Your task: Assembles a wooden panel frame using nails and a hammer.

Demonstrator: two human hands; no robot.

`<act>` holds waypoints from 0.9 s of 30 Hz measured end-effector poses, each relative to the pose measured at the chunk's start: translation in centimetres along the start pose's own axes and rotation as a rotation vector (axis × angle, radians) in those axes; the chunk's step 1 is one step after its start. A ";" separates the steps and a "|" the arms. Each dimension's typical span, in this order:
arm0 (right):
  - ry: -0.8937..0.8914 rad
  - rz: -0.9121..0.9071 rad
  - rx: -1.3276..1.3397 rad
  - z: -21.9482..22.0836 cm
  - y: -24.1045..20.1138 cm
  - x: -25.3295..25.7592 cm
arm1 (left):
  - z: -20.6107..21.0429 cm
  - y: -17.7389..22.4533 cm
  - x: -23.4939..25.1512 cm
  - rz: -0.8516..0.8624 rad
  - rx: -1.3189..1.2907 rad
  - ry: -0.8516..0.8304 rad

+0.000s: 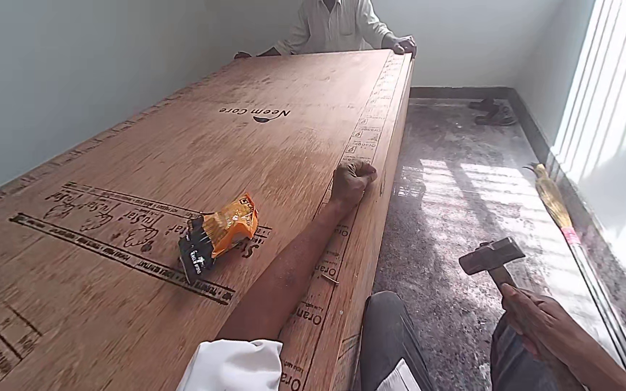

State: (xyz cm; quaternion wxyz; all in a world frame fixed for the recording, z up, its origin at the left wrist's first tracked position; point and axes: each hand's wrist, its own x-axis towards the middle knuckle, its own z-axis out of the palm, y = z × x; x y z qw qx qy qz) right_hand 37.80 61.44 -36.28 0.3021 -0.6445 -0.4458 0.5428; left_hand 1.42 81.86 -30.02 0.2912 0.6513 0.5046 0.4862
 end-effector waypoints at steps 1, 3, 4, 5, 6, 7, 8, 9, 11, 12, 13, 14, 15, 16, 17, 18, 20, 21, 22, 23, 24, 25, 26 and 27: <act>-0.012 -0.007 0.004 0.4 0.2 -0.3 | 0.0 -0.1 0.0 0.018 -0.003 -0.003; -0.028 -0.011 0.013 1.3 1.1 -0.4 | -0.2 -0.1 0.0 0.017 -0.006 -0.013; -0.030 -0.001 0.003 1.8 1.6 -0.4 | -0.3 -0.1 0.0 0.007 -0.001 -0.020; -0.038 0.018 -0.017 2.1 2.1 -0.3 | -0.4 -0.1 0.0 0.004 0.006 -0.023; -0.046 0.035 -0.032 2.3 2.6 -0.2 | -0.5 -0.2 0.0 0.006 0.008 -0.026; -0.054 0.046 -0.038 2.4 3.0 -0.1 | -0.6 -0.2 0.1 0.013 0.005 -0.027; -0.069 0.050 -0.039 2.6 3.4 0.1 | -0.7 -0.2 0.2 0.024 -0.006 -0.027; -0.085 0.051 -0.039 2.7 3.7 0.2 | -0.7 -0.3 0.2 0.036 -0.017 -0.026; -0.113 0.067 -0.054 2.7 4.5 0.2 | -0.7 -0.3 0.0 0.048 -0.054 -0.011; -0.118 0.076 -0.059 2.8 4.9 0.2 | -0.8 -0.2 -0.2 0.051 -0.073 0.000; -0.121 0.081 -0.062 2.9 5.3 0.1 | -0.9 0.1 -0.7 0.044 -0.087 0.009; -0.125 0.089 -0.059 2.9 5.8 -0.1 | -1.1 0.5 -1.5 0.031 -0.093 0.010; -0.129 0.095 -0.053 2.7 6.0 -0.2 | -1.6 1.0 -2.8 0.018 -0.095 0.011; -0.133 0.098 -0.044 2.5 6.3 -0.3 | -2.2 1.6 -4.4 0.009 -0.094 0.010; -0.141 0.108 -0.031 2.5 6.6 -0.4 | -2.9 2.2 -6.3 -0.002 -0.094 0.012; -0.146 0.124 -0.025 2.5 6.8 -0.4 | -3.4 3.0 -8.2 -0.014 -0.101 0.017; -0.150 0.157 -0.032 2.3 7.1 -0.2 | -4.0 3.9 -11.4 -0.019 -0.067 0.020; -0.151 0.163 -0.037 2.4 7.2 0.0 | -4.1 4.0 -12.4 -0.012 -0.033 0.025; -0.158 0.168 -0.046 2.4 7.3 0.2 | -4.0 4.1 -12.9 -0.007 -0.008 0.039; -0.167 0.173 -0.053 2.4 7.3 0.5 | -3.7 4.1 -13.1 -0.006 0.006 0.055; -0.179 0.171 -0.052 2.4 7.3 0.8 | -3.5 4.0 -12.8 -0.003 0.011 0.066; -0.191 0.167 -0.042 2.5 7.3 1.0 | -3.3 4.0 -12.5 0.002 0.013 0.065; -0.203 0.161 -0.026 2.5 7.2 1.0 | -3.1 3.9 -12.2 0.008 0.017 0.060; -0.213 0.149 -0.015 2.6 7.1 0.9 | -3.0 3.7 -11.9 0.018 0.028 0.055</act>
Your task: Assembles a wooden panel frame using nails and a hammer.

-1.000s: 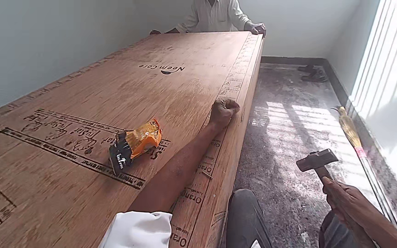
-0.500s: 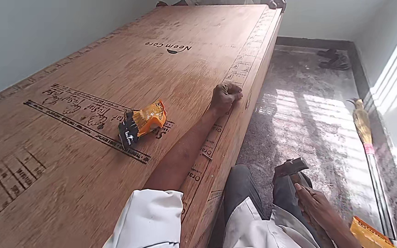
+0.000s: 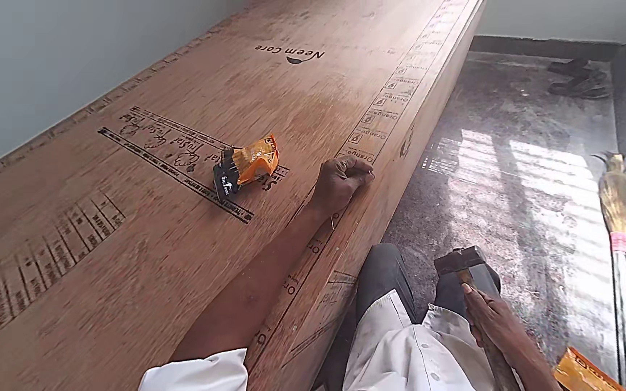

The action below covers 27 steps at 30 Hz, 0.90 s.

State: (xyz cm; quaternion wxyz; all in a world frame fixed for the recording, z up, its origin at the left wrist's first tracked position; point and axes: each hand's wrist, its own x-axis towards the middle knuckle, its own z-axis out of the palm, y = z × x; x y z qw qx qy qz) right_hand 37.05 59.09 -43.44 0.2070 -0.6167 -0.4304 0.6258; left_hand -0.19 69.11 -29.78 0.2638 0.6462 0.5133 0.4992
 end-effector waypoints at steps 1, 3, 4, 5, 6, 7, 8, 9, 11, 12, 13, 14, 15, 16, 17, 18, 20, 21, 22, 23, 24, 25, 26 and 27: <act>-0.009 -0.008 0.008 0.0 -0.2 -0.1 | 0.0 -0.1 0.2 0.005 0.011 0.000; -0.010 -0.017 0.020 0.0 -0.2 -0.4 | 0.1 -0.3 0.2 0.003 0.026 0.001; -0.008 -0.027 0.018 0.0 -0.3 -0.5 | 0.1 -0.3 0.3 0.004 0.032 0.000; -0.004 -0.039 0.009 -0.1 -0.3 -0.5 | 0.2 -0.3 0.3 0.005 0.037 -0.001; 0.000 -0.047 0.001 -0.2 -0.4 -0.6 | 0.2 -0.3 0.2 0.006 0.042 0.000; 0.003 -0.056 -0.001 -0.3 -0.6 -0.7 | 0.3 -0.3 0.2 0.007 0.047 0.003; 0.005 -0.071 -0.006 -0.4 -0.9 -0.8 | 0.3 -0.2 0.1 0.003 0.056 0.001; 0.008 -0.088 -0.014 -0.5 -1.3 -0.8 | 0.3 -0.2 0.1 0.000 0.063 0.000; 0.017 -0.132 -0.047 -0.9 -2.3 -1.0 | 0.3 -0.2 0.1 -0.005 0.069 -0.008; 0.017 -0.157 -0.061 -1.0 -3.0 -1.1 | 0.3 -0.2 0.1 -0.008 0.072 -0.012; 0.022 -0.195 -0.065 -1.1 -3.7 -1.0 | 0.3 -0.2 0.2 -0.005 0.079 -0.013; 0.028 -0.242 -0.067 -1.2 -4.5 -1.1 | 0.3 -0.2 0.3 0.000 0.091 -0.011; 0.029 -0.292 -0.062 -1.2 -5.4 -1.3 | 0.4 -0.2 0.1 0.000 0.101 -0.010; 0.026 -0.354 -0.041 -1.2 -6.4 -1.4 | 0.4 -0.1 0.0 -0.002 0.107 -0.009; 0.015 -0.428 -0.008 -1.3 -7.5 -1.5 | 0.4 -0.1 0.1 -0.002 0.106 -0.009; -0.004 -0.513 0.023 -1.3 -8.6 -1.6 | 0.4 0.0 0.1 -0.005 0.101 -0.011; -0.045 -0.701 0.049 -1.2 -10.6 -1.9 | 0.4 0.1 0.1 -0.008 0.081 -0.014; -0.074 -0.781 0.042 -1.2 -11.7 -1.9 | 0.3 0.1 0.1 -0.004 0.082 -0.017; -0.107 -0.837 0.027 -1.2 -12.7 -2.1 | 0.3 0.1 0.1 0.003 0.090 -0.020; -0.126 -0.878 -0.010 -1.2 -13.7 -2.3 | 0.4 0.1 0.1 0.006 0.101 -0.022; -0.116 -0.907 -0.060 -1.2 -14.5 -2.5 | 0.3 0.1 0.1 0.010 0.109 -0.023; -0.083 -0.927 -0.118 -1.1 -15.2 -2.8 | 0.4 0.2 0.0 0.011 0.111 -0.023; -0.051 -0.950 -0.172 -0.9 -15.8 -2.9 | 0.4 0.2 0.0 0.010 0.114 -0.024; -0.036 -0.986 -0.209 -0.6 -16.3 -2.9 | 0.4 0.4 0.0 0.012 0.127 -0.023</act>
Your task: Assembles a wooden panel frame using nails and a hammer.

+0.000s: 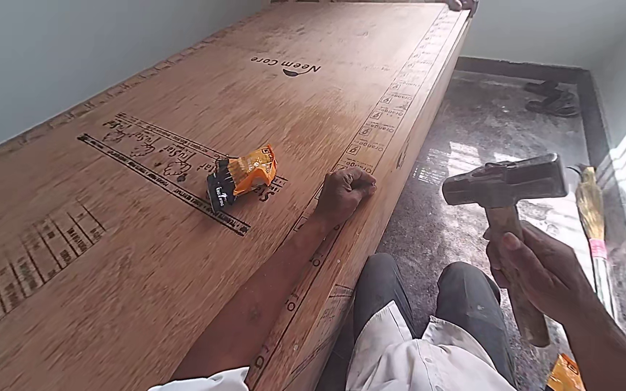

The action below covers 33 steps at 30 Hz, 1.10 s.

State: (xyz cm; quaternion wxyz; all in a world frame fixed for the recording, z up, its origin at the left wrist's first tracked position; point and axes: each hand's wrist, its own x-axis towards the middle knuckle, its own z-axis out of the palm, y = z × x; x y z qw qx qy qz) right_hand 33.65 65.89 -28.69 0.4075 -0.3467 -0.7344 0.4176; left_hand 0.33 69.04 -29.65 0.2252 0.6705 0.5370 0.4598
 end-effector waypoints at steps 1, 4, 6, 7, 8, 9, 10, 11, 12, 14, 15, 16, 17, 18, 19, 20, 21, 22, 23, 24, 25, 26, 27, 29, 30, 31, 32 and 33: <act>-0.010 -0.041 -0.025 0.1 -0.3 0.6 | 0.0 0.1 0.0 0.007 0.024 -0.001; -0.081 -0.147 -0.207 -0.5 -1.7 3.2 | 0.0 0.0 -0.1 0.041 0.087 -0.004; -0.093 -0.160 -0.418 -1.1 -3.0 4.7 | 0.1 0.0 -0.3 0.033 0.090 -0.009; -0.090 -0.163 -0.490 -1.1 -3.8 5.6 | 0.1 0.1 -0.2 0.019 0.089 -0.011; -0.091 -0.175 -0.525 -0.9 -4.6 6.4 | 0.1 0.2 -0.1 0.011 0.093 -0.016; -0.098 -0.187 -0.531 -0.6 -5.4 7.2 | 0.1 0.2 0.0 0.007 0.094 -0.016; -0.112 -0.193 -0.518 -0.3 -6.2 8.1 | 0.0 0.2 0.1 0.000 0.097 -0.013; -0.138 -0.176 -0.501 0.2 -7.0 8.7 | 0.0 0.2 0.0 -0.010 0.099 -0.014; -0.171 -0.139 -0.502 0.7 -7.8 9.4 | 0.1 0.2 -0.1 -0.016 0.099 -0.015; -0.287 -0.049 -0.590 1.7 -8.6 10.8 | 0.1 0.3 0.1 -0.028 0.102 0.004; -0.360 0.014 -0.664 2.3 -8.6 11.4 | 0.2 0.3 0.1 -0.044 0.109 0.010; -0.433 0.095 -0.735 2.9 -8.3 11.9 | 0.2 0.3 0.1 -0.073 0.100 0.011; -0.481 0.172 -0.771 3.4 -7.9 12.3 | 0.4 0.3 0.1 -0.095 0.087 0.013; -0.488 0.210 -0.763 3.6 -7.6 12.4 | 0.3 0.3 0.1 -0.116 0.088 -0.001; -0.463 0.228 -0.721 3.4 -7.7 12.5 | 0.1 0.4 0.2 -0.128 0.093 -0.015; -0.417 0.218 -0.674 3.2 -8.0 12.4 | 0.1 0.6 0.3 -0.128 0.101 -0.017; -0.357 0.174 -0.632 3.0 -8.3 12.0 | 0.1 0.6 0.2 -0.119 0.110 -0.019; -0.293 0.103 -0.599 2.9 -8.5 11.7 | 0.2 0.7 0.3 -0.111 0.107 -0.014; -0.235 0.026 -0.578 3.0 -8.5 11.6 | 0.1 0.7 0.4 -0.110 0.098 -0.015; -0.216 -0.014 -0.588 3.3 -8.4 11.5 | 0.1 0.7 0.3 -0.110 0.088 -0.015; -0.248 -0.012 -0.647 3.5 -8.2 11.5 | 0.1 0.7 0.1 -0.110 0.094 -0.013; -0.328 0.027 -0.730 3.7 -7.9 11.7 | 0.1 0.7 0.1 -0.111 0.106 -0.006; -0.422 0.107 -0.801 3.8 -7.6 12.0 | 0.1 0.7 0.0 -0.116 0.104 0.003; -0.486 0.223 -0.838 3.7 -7.0 12.0 | 0.2 0.6 0.1 -0.130 0.082 -0.012; -0.473 0.247 -0.815 3.5 -7.0 11.9 | 0.1 0.7 0.4 -0.135 0.077 -0.017; -0.441 0.255 -0.752 3.3 -6.5 11.2 | 0.1 0.5 0.3 -0.137 0.072 -0.022; -0.382 0.239 -0.658 3.2 -5.6 10.2 | 0.1 0.4 0.3 -0.126 0.075 -0.024; -0.312 0.220 -0.546 3.2 -4.3 9.0 | 0.2 0.2 0.2 -0.107 0.084 -0.027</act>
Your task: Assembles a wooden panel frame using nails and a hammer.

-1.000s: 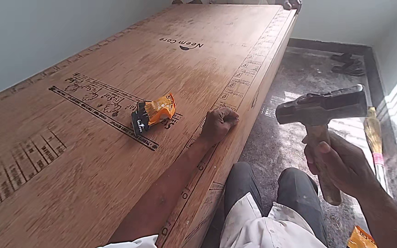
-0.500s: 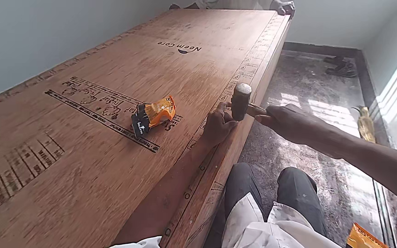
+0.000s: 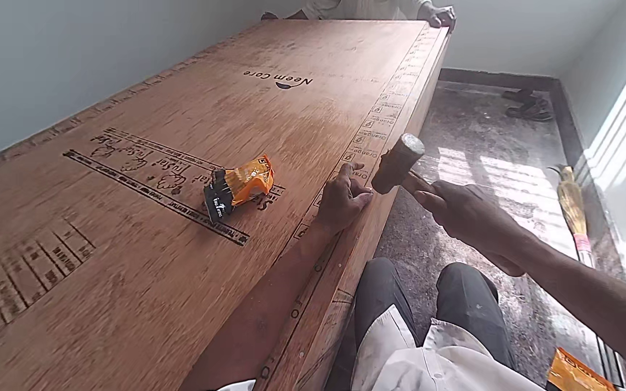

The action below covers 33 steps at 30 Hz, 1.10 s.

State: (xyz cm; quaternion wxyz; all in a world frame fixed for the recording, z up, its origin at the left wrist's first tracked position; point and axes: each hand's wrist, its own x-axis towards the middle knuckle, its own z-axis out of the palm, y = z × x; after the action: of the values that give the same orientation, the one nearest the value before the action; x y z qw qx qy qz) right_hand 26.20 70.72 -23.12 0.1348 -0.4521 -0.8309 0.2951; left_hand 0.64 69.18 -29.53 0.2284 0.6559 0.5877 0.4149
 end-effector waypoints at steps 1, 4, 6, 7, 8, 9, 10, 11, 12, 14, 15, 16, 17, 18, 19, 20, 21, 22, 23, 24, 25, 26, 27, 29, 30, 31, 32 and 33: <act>0.060 -0.010 0.125 1.2 1.3 -0.7 | 0.2 -0.1 -0.1 0.018 0.016 -0.002; 0.163 0.023 0.538 5.3 4.2 -2.7 | 0.4 0.2 -0.3 -0.015 0.213 -0.021; 0.170 0.155 0.740 7.9 5.7 -4.3 | 0.8 0.6 -0.2 -0.046 0.338 -0.026; 0.163 0.235 0.801 9.1 6.6 -5.0 | 1.1 0.8 -0.2 -0.053 0.363 -0.015; 0.149 0.310 0.843 10.2 7.4 -5.7 | 1.3 1.1 -0.2 -0.060 0.375 -0.011; 0.135 0.377 0.867 11.1 8.2 -6.3 | 1.4 1.2 -0.2 -0.072 0.385 -0.008; 0.119 0.428 0.876 11.8 8.8 -6.7 | 1.4 1.3 -0.2 -0.084 0.396 -0.005; 0.104 0.466 0.879 12.3 9.1 -6.9 | 1.5 1.4 -0.1 -0.094 0.404 -0.006; 0.098 0.487 0.890 12.7 9.1 -7.0 | 1.6 1.4 -0.2 -0.096 0.417 -0.006; 0.091 0.461 0.934 12.9 8.7 -6.6 | 1.7 1.4 -0.1 -0.089 0.454 -0.004; 0.090 0.428 0.961 12.9 8.2 -6.2 | 1.7 1.4 -0.2 -0.088 0.465 -0.007; 0.096 0.383 0.989 12.8 7.7 -5.7 | 1.7 1.4 -0.2 -0.083 0.475 -0.004; 0.107 0.334 1.011 12.6 7.2 -5.1 | 1.7 1.5 -0.2 -0.080 0.479 -0.006; 0.122 0.293 1.036 12.4 6.7 -4.5 | 1.7 1.5 -0.2 -0.082 0.485 -0.010; 0.137 0.257 1.067 12.2 6.3 -4.1 | 1.7 1.6 -0.2 -0.091 0.487 -0.021; 0.155 0.225 1.098 12.0 5.9 -3.7 | 1.7 1.7 -0.2 -0.103 0.488 -0.031; 0.175 0.194 1.125 11.7 5.7 -3.4 | 1.6 1.9 0.0 -0.121 0.489 -0.043; 0.189 0.176 1.138 11.3 5.6 -3.2 | 1.6 2.1 0.0 -0.144 0.488 -0.056; 0.196 0.172 1.137 10.8 5.5 -3.2 | 1.5 2.2 0.0 -0.159 0.492 -0.064; 0.196 0.182 1.121 10.1 5.5 -3.1 | 1.5 2.3 -0.1 -0.166 0.494 -0.068; 0.194 0.200 1.104 9.5 5.5 -3.0 | 1.5 2.3 -0.1 -0.168 0.497 -0.073; 0.213 0.206 1.100 8.9 5.7 -2.9 | 1.5 2.5 -0.1 -0.171 0.499 -0.084; 0.249 0.197 1.117 8.7 5.8 -2.8 | 1.5 2.6 0.0 -0.176 0.510 -0.095; 0.333 0.143 1.196 8.6 6.2 -2.5 | 1.5 2.9 0.2 -0.197 0.531 -0.107; 0.372 0.118 1.239 8.5 6.3 -2.4 | 1.4 3.0 0.1 -0.211 0.541 -0.115; 0.411 0.103 1.270 8.3 6.2 -2.3 | 1.4 3.0 0.1 -0.216 0.546 -0.117; 0.442 0.091 1.284 7.9 6.3 -2.3 | 1.4 3.1 0.0 -0.215 0.546 -0.116; 0.476 0.078 1.288 7.7 6.5 -2.3 | 1.4 3.1 0.0 -0.217 0.548 -0.120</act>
State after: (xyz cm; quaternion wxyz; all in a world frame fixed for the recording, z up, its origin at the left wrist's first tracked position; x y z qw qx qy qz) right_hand 28.06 68.68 -33.02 0.5449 -0.3640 -0.4209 0.6272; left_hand 3.58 68.77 -27.89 0.1201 0.6498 0.7300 0.1747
